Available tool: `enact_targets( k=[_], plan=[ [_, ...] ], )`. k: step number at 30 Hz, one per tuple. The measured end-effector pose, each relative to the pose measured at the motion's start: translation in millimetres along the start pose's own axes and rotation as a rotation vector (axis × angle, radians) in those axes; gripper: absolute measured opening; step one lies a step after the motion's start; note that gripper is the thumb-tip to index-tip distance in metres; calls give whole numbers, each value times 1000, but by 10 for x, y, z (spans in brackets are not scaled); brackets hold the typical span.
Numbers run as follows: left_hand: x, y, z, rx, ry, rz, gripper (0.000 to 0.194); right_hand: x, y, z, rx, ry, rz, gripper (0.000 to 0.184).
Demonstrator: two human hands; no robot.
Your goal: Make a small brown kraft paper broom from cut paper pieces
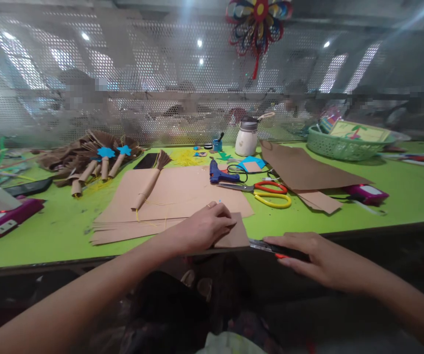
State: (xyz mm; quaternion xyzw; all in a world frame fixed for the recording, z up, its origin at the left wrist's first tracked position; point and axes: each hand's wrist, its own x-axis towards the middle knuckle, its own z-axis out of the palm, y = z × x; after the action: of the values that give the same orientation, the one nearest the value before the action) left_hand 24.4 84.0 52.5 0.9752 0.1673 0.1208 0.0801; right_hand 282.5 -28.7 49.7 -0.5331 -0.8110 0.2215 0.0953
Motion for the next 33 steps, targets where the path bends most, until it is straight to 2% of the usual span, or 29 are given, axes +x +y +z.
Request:
enact_targets(
  k=[11, 17, 24, 33],
  plan=[
    [-32, 8, 59, 79, 5, 3, 29, 84, -23, -118, 8, -58, -4, 43],
    [-33, -6, 75, 49, 33, 15, 31, 35, -33, -47, 28, -10, 2, 43],
    [-36, -9, 88, 25, 50, 8, 29, -80, -19, -16, -6, -14, 26, 42],
    [-30, -12, 21, 39, -24, 29, 23, 40, -103, -19, 19, 1, -19, 41]
  ],
)
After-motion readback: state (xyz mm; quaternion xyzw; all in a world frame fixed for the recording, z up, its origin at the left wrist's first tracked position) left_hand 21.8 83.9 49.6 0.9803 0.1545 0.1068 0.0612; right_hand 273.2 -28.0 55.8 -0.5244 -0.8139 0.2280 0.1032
